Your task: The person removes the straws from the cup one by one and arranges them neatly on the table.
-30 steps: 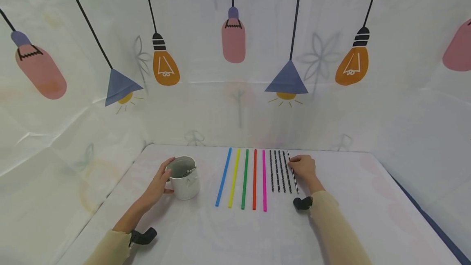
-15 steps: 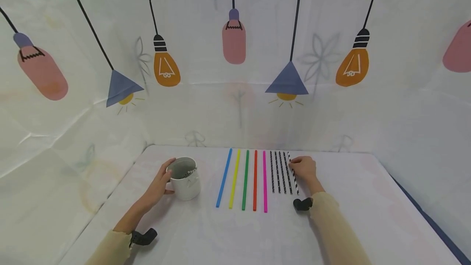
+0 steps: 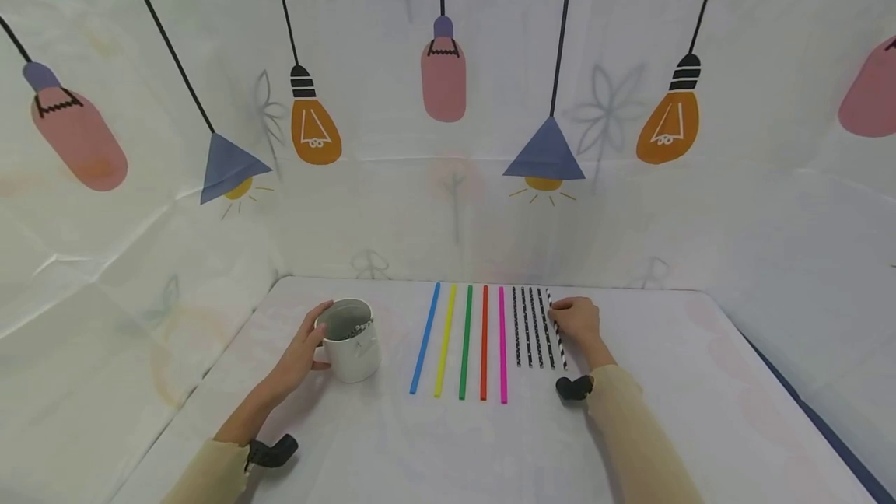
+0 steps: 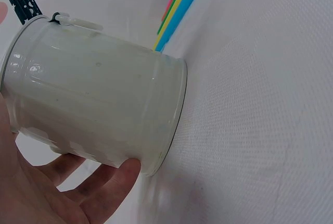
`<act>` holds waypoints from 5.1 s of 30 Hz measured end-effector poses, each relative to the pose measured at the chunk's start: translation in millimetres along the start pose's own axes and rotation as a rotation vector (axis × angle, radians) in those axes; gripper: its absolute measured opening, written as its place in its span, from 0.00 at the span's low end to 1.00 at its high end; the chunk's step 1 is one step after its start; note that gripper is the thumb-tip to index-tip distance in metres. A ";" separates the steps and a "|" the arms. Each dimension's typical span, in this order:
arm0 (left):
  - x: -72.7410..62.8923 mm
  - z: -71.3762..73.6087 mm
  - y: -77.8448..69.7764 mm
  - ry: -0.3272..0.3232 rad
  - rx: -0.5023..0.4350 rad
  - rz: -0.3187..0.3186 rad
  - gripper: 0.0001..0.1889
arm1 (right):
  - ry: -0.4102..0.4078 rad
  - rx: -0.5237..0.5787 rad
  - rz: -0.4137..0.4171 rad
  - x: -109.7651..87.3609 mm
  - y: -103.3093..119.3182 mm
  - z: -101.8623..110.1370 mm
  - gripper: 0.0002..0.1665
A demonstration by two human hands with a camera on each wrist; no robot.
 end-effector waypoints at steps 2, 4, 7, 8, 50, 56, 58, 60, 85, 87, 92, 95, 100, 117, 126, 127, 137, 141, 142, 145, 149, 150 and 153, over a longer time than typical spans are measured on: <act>0.3 0.3 -0.2 -0.001 0.001 0.001 0.25 | -0.001 0.001 -0.004 -0.1 0.0 0.5 0.19; 0.7 0.5 -0.1 -0.002 0.000 0.003 0.25 | 0.004 0.007 0.000 -0.4 0.4 0.2 0.19; 0.3 0.5 -0.1 -0.001 0.002 0.008 0.25 | 0.006 0.015 -0.001 -0.6 0.5 -0.4 0.19; 0.1 0.5 -0.2 -0.001 0.001 0.008 0.25 | 0.006 0.020 -0.001 -0.6 0.5 -0.7 0.19; -1.8 2.0 2.2 -0.018 -0.001 -0.005 0.24 | 0.345 0.527 0.515 -125.4 287.2 -155.9 0.11; -2.1 1.3 4.8 -0.009 -0.014 0.005 0.26 | 0.345 0.498 0.552 -133.1 292.1 -164.5 0.09; -2.3 1.8 3.4 -0.007 -0.017 0.000 0.26 | 0.336 0.471 0.568 -134.2 294.2 -166.2 0.09; -2.1 2.5 1.6 -0.006 -0.013 -0.006 0.26 | 0.322 0.449 0.584 -134.1 296.2 -167.0 0.08; -13.1 0.8 -35.7 0.027 -0.001 -0.010 0.26 | 0.299 0.563 0.650 -144.1 302.9 -117.2 0.08; -12.9 1.3 -36.1 0.021 0.003 -0.012 0.25 | 0.270 0.618 0.663 -145.7 303.6 -104.3 0.08; -6.6 1.0 -21.6 0.023 -0.018 -0.021 0.26 | 0.202 0.836 0.641 -146.8 299.6 -66.8 0.10; -1.9 1.9 -7.3 0.013 -0.017 -0.019 0.25 | 0.182 0.999 0.626 -145.4 296.5 -45.0 0.14; -0.2 3.7 0.6 -0.013 -0.002 -0.031 0.24 | 0.156 1.093 0.651 -143.1 291.0 -14.9 0.24; -0.1 0.5 -3.7 -0.016 0.006 -0.032 0.24 | 0.074 0.702 0.507 -116.3 205.0 29.0 0.16; -1.7 0.9 -0.7 -0.031 0.006 -0.038 0.24 | 0.044 0.578 0.359 -87.1 133.7 35.3 0.22; -1.9 1.0 -1.0 -0.033 0.005 -0.040 0.24 | 0.050 0.566 0.349 -84.6 126.8 36.0 0.22; -2.2 1.7 -0.3 -0.039 0.007 -0.039 0.23 | 0.006 0.463 0.292 -58.9 77.1 54.5 0.22; -1.3 1.6 -1.5 -0.034 0.005 -0.043 0.24 | 0.011 0.438 0.291 -50.1 67.7 59.9 0.21; -1.4 1.9 -1.9 -0.037 0.004 -0.042 0.23 | 0.021 0.439 0.288 -48.4 65.8 60.0 0.21; -1.8 2.6 -1.2 -0.038 -0.002 -0.038 0.24 | 0.048 0.440 0.259 -44.3 57.0 58.1 0.22; -3.7 2.6 -0.2 -0.045 -0.008 -0.024 0.24 | 0.063 0.404 0.211 -40.6 42.3 53.4 0.23; -3.8 2.3 0.0 -0.044 -0.007 -0.023 0.24 | 0.061 0.390 0.201 -39.4 38.5 52.3 0.23; -3.3 2.2 -1.1 -0.042 -0.001 -0.026 0.24 | 0.049 0.370 0.192 -34.7 30.6 49.5 0.23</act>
Point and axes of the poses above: each hand's wrist, its own x-axis towards the middle knuckle, its own z-axis out of the back of the hand, y = z × x, the point moved 9 cm from there along x, towards the middle knuckle, and after that the axes turned 4 degrees about z, right-handed, at the moved point
